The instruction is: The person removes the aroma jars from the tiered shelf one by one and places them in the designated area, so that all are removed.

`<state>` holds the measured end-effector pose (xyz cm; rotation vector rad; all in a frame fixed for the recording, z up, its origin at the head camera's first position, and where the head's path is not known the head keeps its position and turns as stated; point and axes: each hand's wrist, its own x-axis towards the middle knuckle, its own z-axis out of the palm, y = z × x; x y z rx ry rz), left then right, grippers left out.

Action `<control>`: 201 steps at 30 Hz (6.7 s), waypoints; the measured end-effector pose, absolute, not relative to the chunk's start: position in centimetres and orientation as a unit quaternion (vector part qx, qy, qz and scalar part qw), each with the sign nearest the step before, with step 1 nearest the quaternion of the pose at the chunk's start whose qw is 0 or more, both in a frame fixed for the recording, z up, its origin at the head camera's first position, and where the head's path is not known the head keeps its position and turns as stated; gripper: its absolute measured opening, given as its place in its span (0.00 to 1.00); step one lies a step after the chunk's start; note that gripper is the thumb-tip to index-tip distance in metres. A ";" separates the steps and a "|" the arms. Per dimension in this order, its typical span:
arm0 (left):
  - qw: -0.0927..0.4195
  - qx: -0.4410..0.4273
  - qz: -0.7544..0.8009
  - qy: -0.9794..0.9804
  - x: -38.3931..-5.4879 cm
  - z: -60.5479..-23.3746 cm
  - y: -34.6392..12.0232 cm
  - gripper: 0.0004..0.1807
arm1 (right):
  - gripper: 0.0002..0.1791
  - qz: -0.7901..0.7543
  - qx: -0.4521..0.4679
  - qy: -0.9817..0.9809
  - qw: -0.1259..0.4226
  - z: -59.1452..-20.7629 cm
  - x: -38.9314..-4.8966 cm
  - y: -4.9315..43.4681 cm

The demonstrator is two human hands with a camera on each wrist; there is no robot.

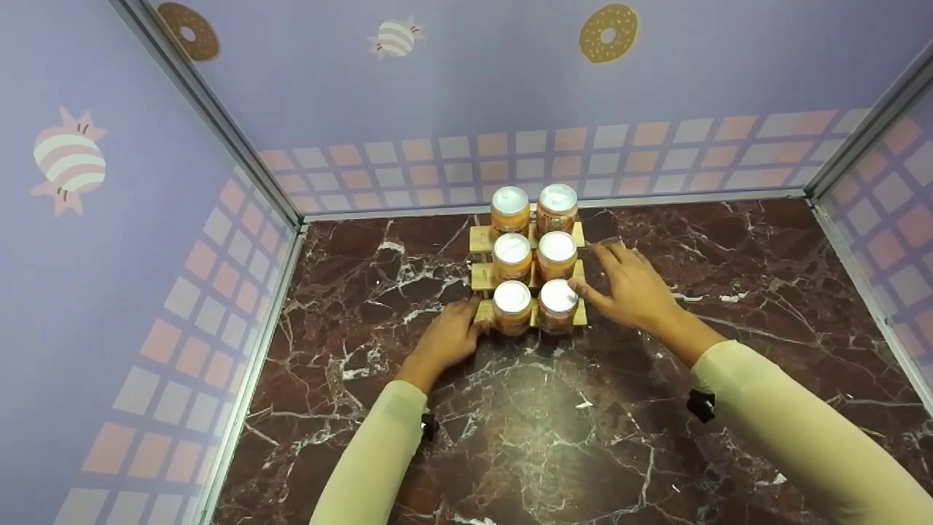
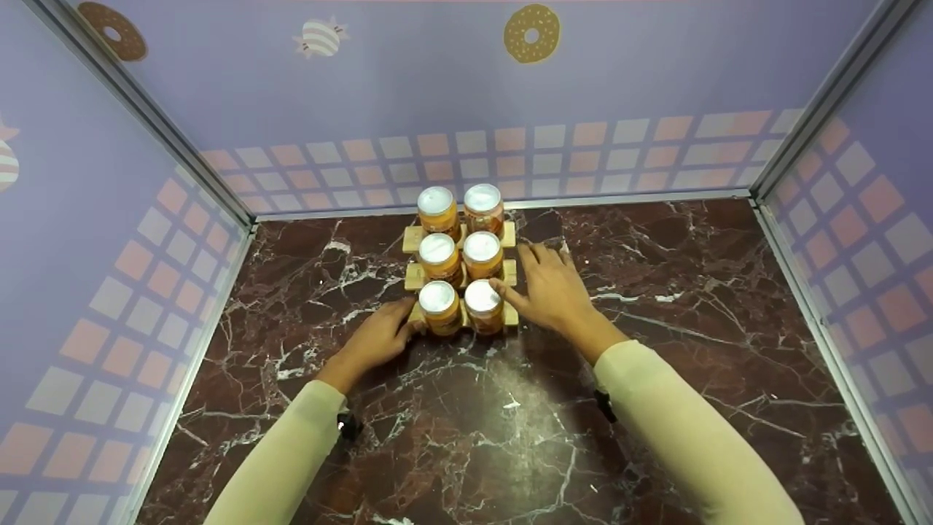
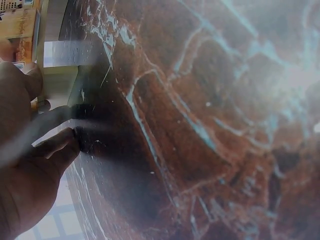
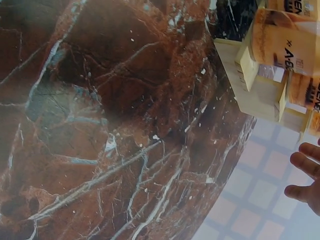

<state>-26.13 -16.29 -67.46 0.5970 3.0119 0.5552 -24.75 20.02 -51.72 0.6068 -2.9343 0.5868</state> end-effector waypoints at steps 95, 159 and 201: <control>0.000 0.202 0.203 0.958 -25.4 -66.4 -16.4 0.37 | 0.47 0.188 0.158 -0.968 0.045 -56.3 -23.8 27.4; 0.024 0.186 0.212 0.959 -26.1 -67.0 -16.3 0.37 | 0.40 0.216 0.123 -0.969 0.014 -56.2 -25.2 28.1; 0.005 0.198 0.231 0.952 -25.9 -67.0 -16.2 0.37 | 0.41 0.213 0.115 -0.970 -0.002 -56.4 -25.4 28.0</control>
